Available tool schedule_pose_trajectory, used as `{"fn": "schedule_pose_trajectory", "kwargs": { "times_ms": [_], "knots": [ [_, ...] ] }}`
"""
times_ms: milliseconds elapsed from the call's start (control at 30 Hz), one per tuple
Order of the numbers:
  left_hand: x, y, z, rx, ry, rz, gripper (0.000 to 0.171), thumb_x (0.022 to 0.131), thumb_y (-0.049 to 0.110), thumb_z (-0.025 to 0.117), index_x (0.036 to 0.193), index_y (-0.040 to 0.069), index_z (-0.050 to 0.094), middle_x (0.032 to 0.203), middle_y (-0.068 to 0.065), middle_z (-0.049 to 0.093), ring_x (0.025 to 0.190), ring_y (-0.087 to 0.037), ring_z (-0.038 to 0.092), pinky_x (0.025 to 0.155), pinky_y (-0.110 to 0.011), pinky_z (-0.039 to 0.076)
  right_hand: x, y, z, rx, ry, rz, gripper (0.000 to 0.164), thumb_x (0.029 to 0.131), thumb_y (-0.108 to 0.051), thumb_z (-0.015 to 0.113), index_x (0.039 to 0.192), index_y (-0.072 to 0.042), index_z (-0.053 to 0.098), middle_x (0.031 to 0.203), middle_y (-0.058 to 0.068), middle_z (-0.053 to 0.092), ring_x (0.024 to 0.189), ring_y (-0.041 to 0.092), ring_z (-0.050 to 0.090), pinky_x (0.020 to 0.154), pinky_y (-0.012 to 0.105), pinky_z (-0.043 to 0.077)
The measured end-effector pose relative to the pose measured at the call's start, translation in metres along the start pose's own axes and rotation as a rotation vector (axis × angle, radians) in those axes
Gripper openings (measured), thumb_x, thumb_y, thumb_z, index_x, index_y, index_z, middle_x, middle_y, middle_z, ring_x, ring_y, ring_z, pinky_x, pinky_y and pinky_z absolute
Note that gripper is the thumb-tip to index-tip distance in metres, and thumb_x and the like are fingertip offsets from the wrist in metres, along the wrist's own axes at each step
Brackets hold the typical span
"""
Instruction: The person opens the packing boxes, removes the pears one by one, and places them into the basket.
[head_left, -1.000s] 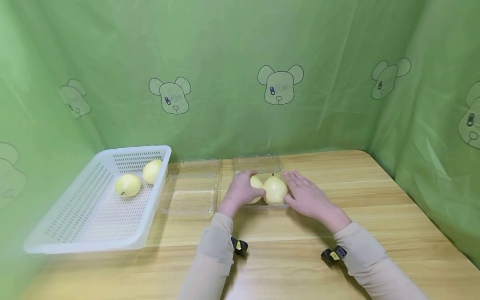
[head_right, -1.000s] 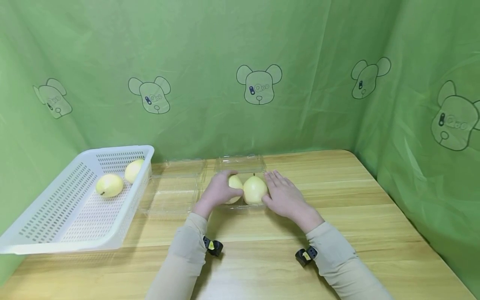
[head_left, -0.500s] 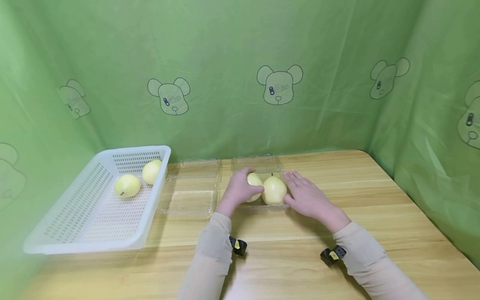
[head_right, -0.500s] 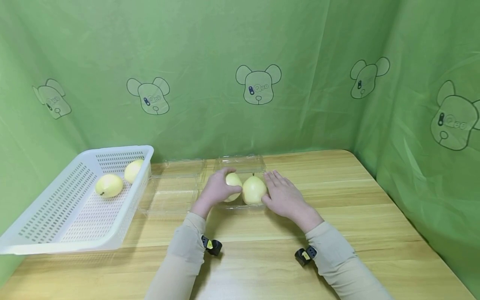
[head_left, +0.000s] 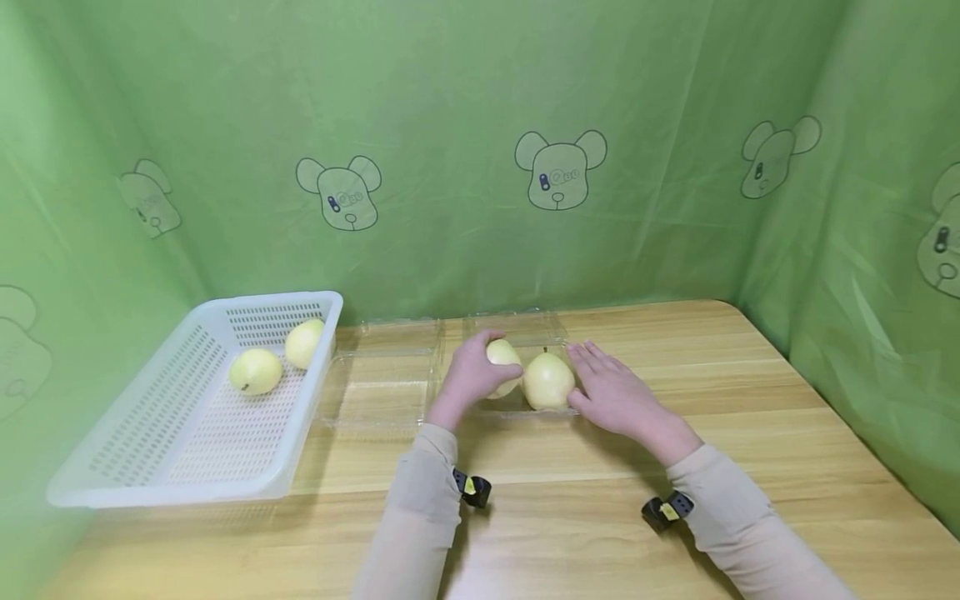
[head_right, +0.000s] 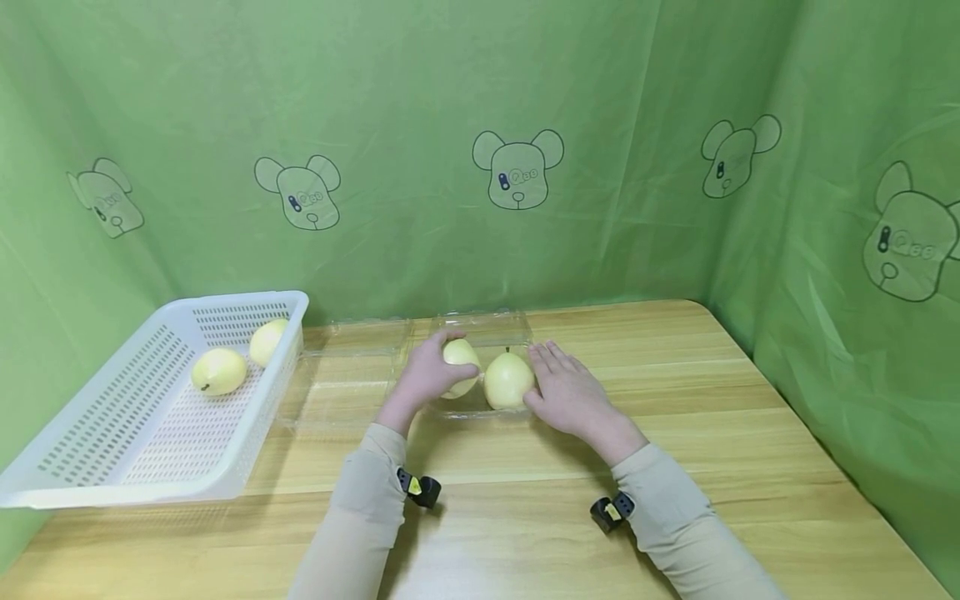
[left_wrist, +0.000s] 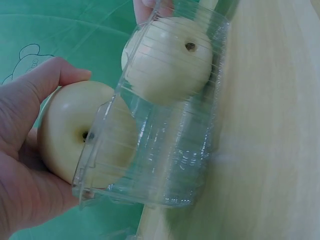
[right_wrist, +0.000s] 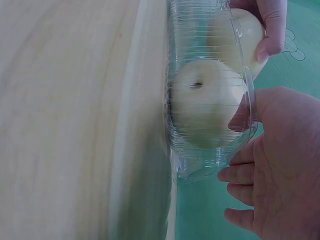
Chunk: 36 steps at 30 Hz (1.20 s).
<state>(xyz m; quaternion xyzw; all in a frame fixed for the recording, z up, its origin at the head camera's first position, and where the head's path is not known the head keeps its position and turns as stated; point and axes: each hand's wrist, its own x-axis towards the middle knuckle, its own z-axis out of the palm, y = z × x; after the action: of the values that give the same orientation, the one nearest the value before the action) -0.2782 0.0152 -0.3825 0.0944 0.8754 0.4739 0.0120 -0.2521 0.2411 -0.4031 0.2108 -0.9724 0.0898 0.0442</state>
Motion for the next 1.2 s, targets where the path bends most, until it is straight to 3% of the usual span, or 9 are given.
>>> {"fn": "schedule_pose_trajectory", "kwargs": {
  "times_ms": [433,700,1200],
  "knots": [
    [-0.003,0.005,-0.008,-0.019,0.040,0.027,0.069,0.075,0.019,0.077,0.138,0.010,0.051,0.131,-0.015,0.059,0.102,-0.031,0.062,0.078,-0.037,0.058,-0.001,0.000,0.000,0.016,0.001,0.001,0.065,0.096,-0.028,0.044,0.147,0.009,0.030,0.155,0.026,0.030,0.145,0.045,0.025,0.120,0.055,0.024],
    [-0.007,0.013,-0.015,-0.036,0.070,0.043,0.068,0.076,0.017,0.077,0.139,0.010,0.050,0.130,-0.014,0.059,0.103,-0.030,0.062,0.079,-0.037,0.057,-0.001,0.000,-0.001,0.013,0.002,0.000,0.065,0.096,-0.029,0.043,0.147,0.009,0.030,0.155,0.026,0.030,0.144,0.045,0.026,0.119,0.055,0.024],
    [-0.013,0.014,-0.057,0.077,0.133,0.044,0.068,0.075,0.018,0.077,0.137,0.006,0.050,0.130,-0.018,0.057,0.109,-0.033,0.059,0.082,-0.043,0.057,0.002,0.001,0.003,0.027,-0.005,0.006,0.067,0.096,-0.030,0.044,0.148,0.009,0.027,0.156,0.026,0.028,0.145,0.045,0.024,0.120,0.056,0.023]
  ]
}}
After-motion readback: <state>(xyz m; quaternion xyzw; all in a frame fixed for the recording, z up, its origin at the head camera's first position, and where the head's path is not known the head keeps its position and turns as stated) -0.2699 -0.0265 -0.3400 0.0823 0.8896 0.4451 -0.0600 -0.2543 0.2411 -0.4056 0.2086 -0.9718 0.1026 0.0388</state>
